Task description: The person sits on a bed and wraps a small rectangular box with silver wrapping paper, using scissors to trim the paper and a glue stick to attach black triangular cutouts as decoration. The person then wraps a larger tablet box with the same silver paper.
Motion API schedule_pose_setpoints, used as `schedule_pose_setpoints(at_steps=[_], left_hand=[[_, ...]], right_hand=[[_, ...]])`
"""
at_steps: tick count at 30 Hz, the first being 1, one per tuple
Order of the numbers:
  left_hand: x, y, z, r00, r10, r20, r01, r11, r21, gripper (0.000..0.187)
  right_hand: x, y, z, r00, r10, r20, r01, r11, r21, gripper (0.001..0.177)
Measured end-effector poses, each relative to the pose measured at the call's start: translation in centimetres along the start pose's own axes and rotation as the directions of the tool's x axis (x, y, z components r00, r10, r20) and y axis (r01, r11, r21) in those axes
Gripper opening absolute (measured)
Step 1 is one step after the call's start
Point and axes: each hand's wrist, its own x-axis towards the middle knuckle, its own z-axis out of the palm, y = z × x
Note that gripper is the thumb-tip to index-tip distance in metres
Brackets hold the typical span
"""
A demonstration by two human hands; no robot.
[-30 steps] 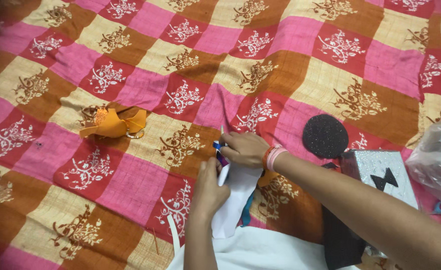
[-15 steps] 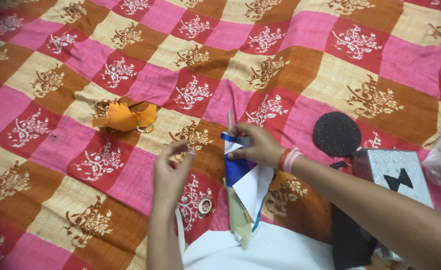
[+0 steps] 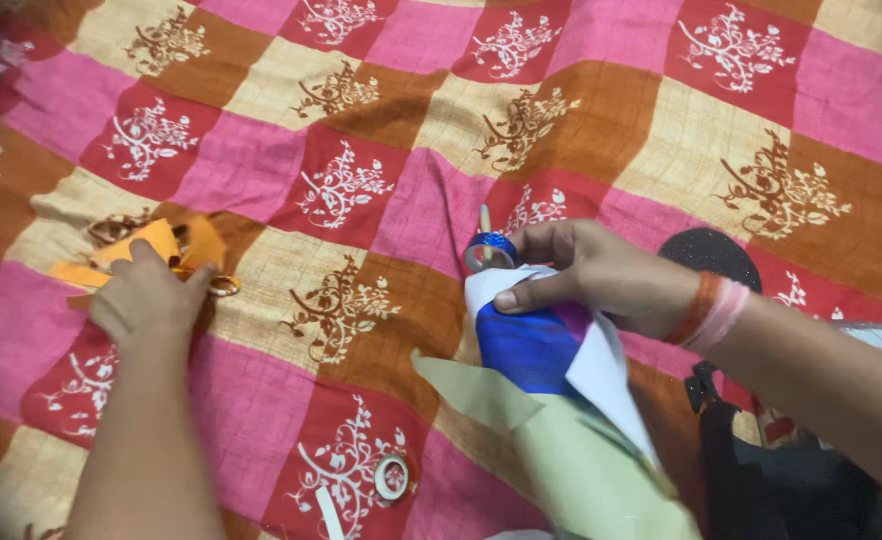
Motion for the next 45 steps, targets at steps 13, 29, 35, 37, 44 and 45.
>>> schedule_pose_setpoints(at_steps=[13,29,35,37,44,45], left_hand=[[-26.6,4.0,-12.0,0.998,-0.039,-0.049,-0.044,0.11,-0.993,0.019],[-30.2,2.5,0.0,0.802,0.176,0.571,0.445,0.461,-0.768,0.04],[-29.4,-1.0,2.2,0.777,0.229,0.586,0.555,0.188,-0.81,0.021],[-28.6,-4.5,1.6,0.778,0.159,0.608,0.601,0.096,-0.793,0.019],[-29.3,-12.1,2.9,0.673,0.189,0.715,0.622,0.38,-0.685,0.028],[-29.9,-11.0,3.6,0.686,0.232,0.689,0.56,0.436,-0.704,0.034]], right_hand=[[-8.3,4.7,1.8,0.994,-0.05,0.099,0.1,0.787,-0.608,0.049],[-13.1,5.6,2.4,0.965,-0.255,-0.065,0.197,0.863,-0.465,0.055],[-12.1,-0.3,5.6,0.993,-0.013,0.113,0.04,0.969,-0.245,0.043],[-9.4,-1.6,7.2,0.988,0.082,0.134,-0.035,0.946,-0.321,0.042],[-0.6,2.8,14.9,0.898,0.365,0.245,-0.176,0.81,-0.56,0.046],[0.1,3.9,15.8,0.9,0.354,0.253,-0.106,0.742,-0.662,0.049]])
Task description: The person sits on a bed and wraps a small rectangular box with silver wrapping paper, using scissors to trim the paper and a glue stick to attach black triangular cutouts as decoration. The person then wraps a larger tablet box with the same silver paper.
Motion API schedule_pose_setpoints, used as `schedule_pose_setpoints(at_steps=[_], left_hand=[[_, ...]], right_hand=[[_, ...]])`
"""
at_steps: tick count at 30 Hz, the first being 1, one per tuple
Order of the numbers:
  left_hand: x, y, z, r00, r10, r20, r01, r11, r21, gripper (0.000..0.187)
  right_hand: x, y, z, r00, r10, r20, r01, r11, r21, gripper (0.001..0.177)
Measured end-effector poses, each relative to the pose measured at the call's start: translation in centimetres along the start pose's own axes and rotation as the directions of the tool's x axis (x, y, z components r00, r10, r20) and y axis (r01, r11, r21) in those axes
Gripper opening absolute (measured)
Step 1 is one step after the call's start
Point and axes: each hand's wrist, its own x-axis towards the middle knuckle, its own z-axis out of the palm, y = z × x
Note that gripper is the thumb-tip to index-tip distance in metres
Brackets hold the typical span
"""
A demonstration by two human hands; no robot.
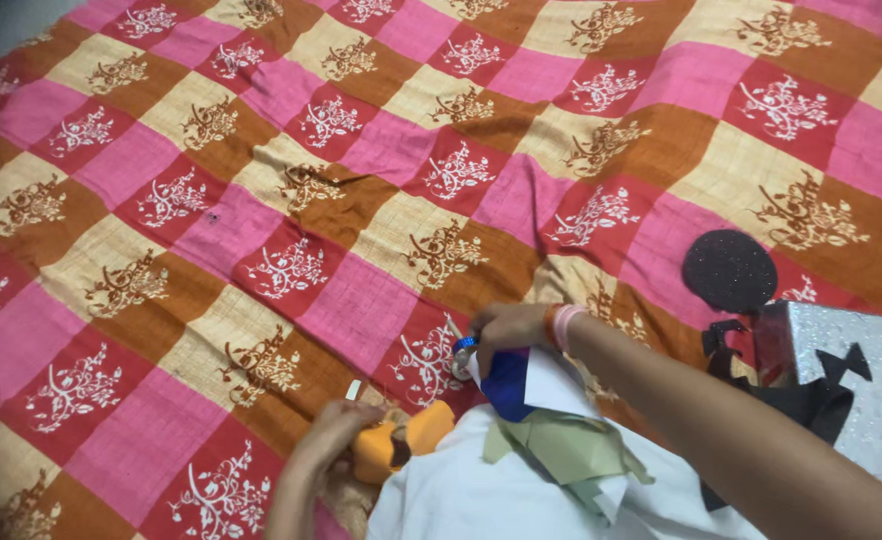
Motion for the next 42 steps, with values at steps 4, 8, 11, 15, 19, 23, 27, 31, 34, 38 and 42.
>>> schedule_pose_setpoints(at_steps=[4,8,11,15,19,23,27,31,34,38,42], left_hand=[[0.3,1.3,4.1,0.963,0.133,-0.232,0.047,0.77,0.636,0.077],[-1.5,4.2,7.2,0.947,0.084,-0.31,0.17,0.687,0.707,0.067],[-2.8,5.0,7.2,0.939,0.141,-0.315,0.148,0.662,0.735,0.039],[-4.0,4.3,6.3,0.939,0.135,-0.317,0.115,0.747,0.655,0.035],[-6.2,3.1,5.3,0.923,0.154,-0.352,0.129,0.738,0.663,0.047],[-7.8,1.4,4.6,0.878,0.108,-0.467,0.245,0.736,0.631,0.095],[-6.6,-1.1,3.1,0.863,0.08,-0.499,0.27,0.761,0.59,0.09],[-3.7,-4.8,1.8,0.891,0.168,-0.421,0.105,0.826,0.554,0.051],[-1.9,-5.3,-1.1,0.897,0.234,-0.375,-0.101,0.934,0.343,0.043],[-3.9,-1.2,-2.8,0.862,0.352,-0.365,-0.388,0.921,-0.028,0.042],[-9.5,7.9,1.8,0.759,0.548,-0.352,-0.635,0.741,-0.218,0.034]], right_hand=[[2.5,1.1,2.9,0.996,0.031,-0.081,-0.048,0.976,-0.212,0.054],[2.9,1.1,4.3,0.98,-0.091,-0.179,-0.006,0.878,-0.479,0.058],[3.0,0.9,5.0,0.95,-0.233,-0.206,0.071,0.807,-0.586,0.063],[2.9,1.5,5.0,0.984,-0.14,-0.113,0.07,0.877,-0.476,0.061],[2.9,1.3,4.7,0.985,-0.104,-0.139,0.048,0.933,-0.357,0.061],[2.9,1.1,4.8,0.988,-0.051,-0.148,0.002,0.949,-0.314,0.065],[3.0,1.3,4.7,0.985,-0.063,-0.164,0.009,0.949,-0.314,0.065],[2.6,2.0,3.8,0.975,-0.153,-0.158,0.138,0.985,-0.103,0.083],[0.6,2.6,1.7,0.972,-0.19,-0.139,0.22,0.943,0.251,0.078],[-5.4,2.4,-1.4,0.921,-0.35,-0.169,0.385,0.757,0.528,0.073],[-13.7,1.8,-2.7,0.833,-0.466,-0.299,0.522,0.479,0.706,0.073]])
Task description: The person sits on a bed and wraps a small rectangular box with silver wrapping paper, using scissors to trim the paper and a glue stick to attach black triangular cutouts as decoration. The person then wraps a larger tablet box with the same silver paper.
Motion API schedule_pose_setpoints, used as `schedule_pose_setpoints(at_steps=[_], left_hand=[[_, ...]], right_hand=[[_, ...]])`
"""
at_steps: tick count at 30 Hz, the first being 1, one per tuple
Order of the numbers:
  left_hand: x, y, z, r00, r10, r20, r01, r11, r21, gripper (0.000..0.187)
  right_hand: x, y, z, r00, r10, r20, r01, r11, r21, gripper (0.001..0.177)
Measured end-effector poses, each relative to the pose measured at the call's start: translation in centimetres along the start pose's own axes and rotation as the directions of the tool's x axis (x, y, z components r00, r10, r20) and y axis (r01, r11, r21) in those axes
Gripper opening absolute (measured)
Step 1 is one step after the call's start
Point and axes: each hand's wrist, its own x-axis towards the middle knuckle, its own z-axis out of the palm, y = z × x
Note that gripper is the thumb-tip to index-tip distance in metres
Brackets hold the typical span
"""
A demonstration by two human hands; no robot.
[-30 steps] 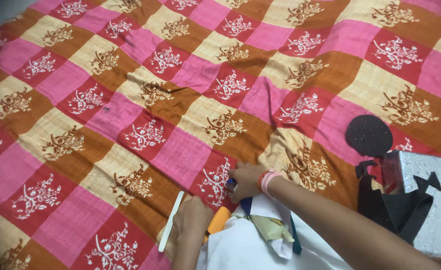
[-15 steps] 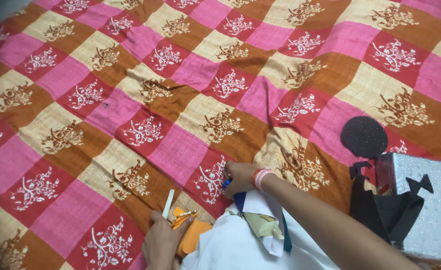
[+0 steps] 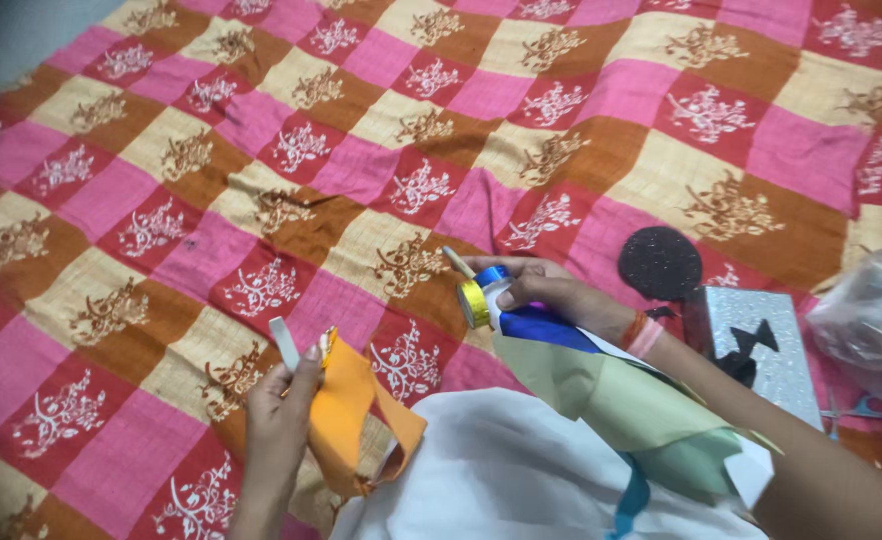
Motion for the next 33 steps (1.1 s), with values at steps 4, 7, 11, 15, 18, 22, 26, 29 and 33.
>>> schedule_pose_setpoints(at_steps=[4,7,11,15,18,22,26,29,33], left_hand=[[-2.5,8.3,12.0,0.979,0.145,0.141,-0.129,0.985,-0.119,0.035],[-5.6,11.6,21.7,0.907,0.229,0.353,-0.095,0.928,-0.359,0.034],[-10.6,12.8,33.4,0.822,0.313,0.476,-0.029,0.858,-0.514,0.031],[-14.6,12.1,42.7,0.643,0.467,0.607,-0.261,0.879,-0.4,0.033],[-18.6,11.3,47.9,0.479,0.578,0.66,-0.651,0.739,-0.174,0.041],[-23.6,12.2,53.7,0.379,0.421,0.824,-0.838,0.535,0.112,0.058],[-26.9,14.5,58.1,0.33,0.267,0.905,-0.881,0.432,0.193,0.087],[-28.1,13.9,60.2,0.195,0.14,0.971,-0.87,0.482,0.105,0.097],[-27.5,11.7,62.9,0.045,0.089,0.995,-0.645,0.763,-0.039,0.087]], right_hand=[[-6.4,-3.7,1.8,0.99,-0.078,-0.118,0.08,0.997,0.019,0.073],[-12.5,-5.3,2.5,0.959,-0.193,-0.209,0.18,0.98,-0.081,0.076],[-21.8,-6.9,2.4,0.846,-0.219,-0.487,0.319,0.938,0.132,0.077],[-30.7,-6.8,-0.4,0.73,-0.22,-0.647,0.36,0.928,0.091,0.075],[-37.2,-5.6,-4.9,0.642,-0.115,-0.758,0.375,0.91,0.179,0.061],[-45.2,-1.9,-10.6,0.624,-0.13,-0.77,0.569,0.751,0.334,0.047],[-51.6,1.8,-14.0,0.69,-0.159,-0.706,0.601,0.669,0.437,0.043],[-55.0,4.6,-15.4,0.71,-0.16,-0.686,0.612,0.621,0.489,0.039],[-58.1,7.1,-18.1,0.689,-0.187,-0.701,0.654,0.578,0.489,0.035]])
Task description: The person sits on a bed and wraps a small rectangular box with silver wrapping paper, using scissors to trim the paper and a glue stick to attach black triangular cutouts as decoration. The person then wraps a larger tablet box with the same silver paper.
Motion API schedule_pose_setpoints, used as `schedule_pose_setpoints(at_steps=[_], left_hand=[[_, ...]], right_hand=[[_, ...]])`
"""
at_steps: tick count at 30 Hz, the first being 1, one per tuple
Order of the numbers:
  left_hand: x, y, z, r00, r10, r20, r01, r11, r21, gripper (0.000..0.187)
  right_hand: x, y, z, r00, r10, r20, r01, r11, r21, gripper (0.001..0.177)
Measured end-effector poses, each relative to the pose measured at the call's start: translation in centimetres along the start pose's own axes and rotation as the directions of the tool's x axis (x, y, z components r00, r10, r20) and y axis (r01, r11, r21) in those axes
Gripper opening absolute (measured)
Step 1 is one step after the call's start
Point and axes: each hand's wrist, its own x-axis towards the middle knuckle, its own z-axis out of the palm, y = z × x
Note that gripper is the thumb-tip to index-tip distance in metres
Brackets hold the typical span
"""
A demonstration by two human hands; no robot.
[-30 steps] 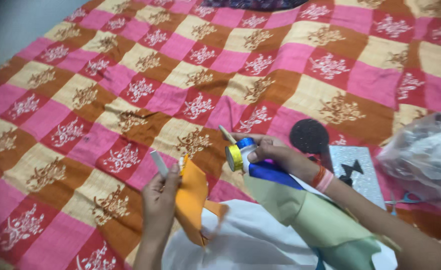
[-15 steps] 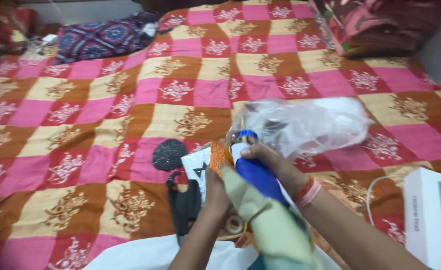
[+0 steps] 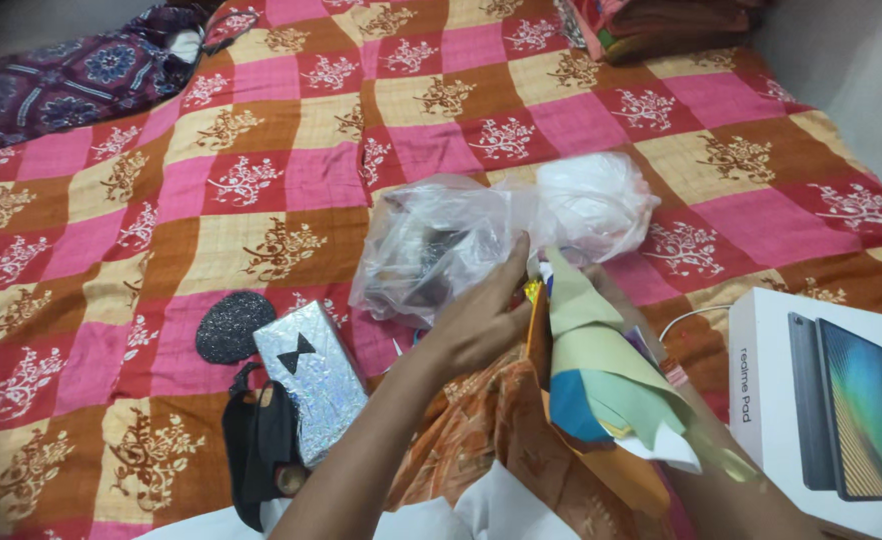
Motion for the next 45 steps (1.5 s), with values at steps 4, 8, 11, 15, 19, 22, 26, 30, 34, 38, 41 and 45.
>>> schedule_pose_setpoints(at_steps=[4,8,11,15,19,22,26,30,34,38,41,45], left_hand=[[1.6,-1.8,-1.1,0.995,0.044,-0.09,-0.074,0.93,-0.36,0.072],[2.9,-2.2,0.1,0.95,0.188,-0.251,-0.081,0.921,0.382,0.051],[5.6,-2.2,2.4,0.921,0.291,-0.258,-0.026,0.708,0.705,0.048],[8.1,-4.7,1.0,0.88,0.374,-0.293,0.098,0.461,0.882,0.05],[5.2,-7.9,-4.4,0.821,0.236,-0.521,0.272,0.64,0.719,0.033],[1.2,-9.1,-9.3,0.691,0.178,-0.701,0.304,0.807,0.506,0.031],[-3.8,-8.6,-11.7,0.617,0.044,-0.786,0.134,0.978,0.16,0.029],[-5.1,-6.4,-11.4,0.585,-0.163,-0.794,0.004,0.98,-0.198,0.034],[-4.2,-2.5,-9.6,0.68,-0.007,-0.733,-0.199,0.961,-0.193,0.03],[-4.5,2.0,-7.8,0.813,-0.018,-0.583,-0.333,0.806,-0.489,0.03],[-6.2,4.0,-7.9,0.758,-0.165,-0.631,-0.162,0.89,-0.426,0.031],[-8.7,4.9,-8.9,0.762,-0.192,-0.619,-0.205,0.835,-0.511,0.034]], right_hand=[[0.6,-4.9,-2.3,0.994,-0.106,0.041,0.106,0.994,0.007,0.032],[-2.7,-10.6,-3.6,0.99,-0.121,0.07,0.126,0.989,-0.081,0.03],[-3.6,-11.3,-4.3,0.992,0.085,0.09,-0.091,0.994,0.06,0.029],[-3.8,-9.6,-4.7,0.999,-0.007,-0.043,0.01,0.997,0.081,0.031],[-3.6,-9.3,-4.1,0.997,-0.031,-0.069,0.033,0.999,0.03,0.033],[-3.3,-8.8,-3.0,0.995,-0.04,-0.094,0.038,0.999,-0.015,0.034],[-1.7,-7.0,-0.1,0.992,-0.029,-0.119,0.018,0.995,-0.093,0.037],[1.1,-4.3,3.4,0.99,-0.017,-0.141,-0.011,0.981,-0.194,0.039],[3.6,-4.7,6.2,0.986,-0.047,-0.157,-0.007,0.945,-0.327,0.041],[3.8,-6.6,8.5,0.979,-0.079,-0.188,-0.048,0.809,-0.586,0.043],[2.0,-7.2,9.9,0.967,-0.091,-0.238,-0.155,0.531,-0.833,0.045],[1.8,-6.4,12.2,0.974,-0.104,-0.199,-0.199,0.014,-0.98,0.048]])
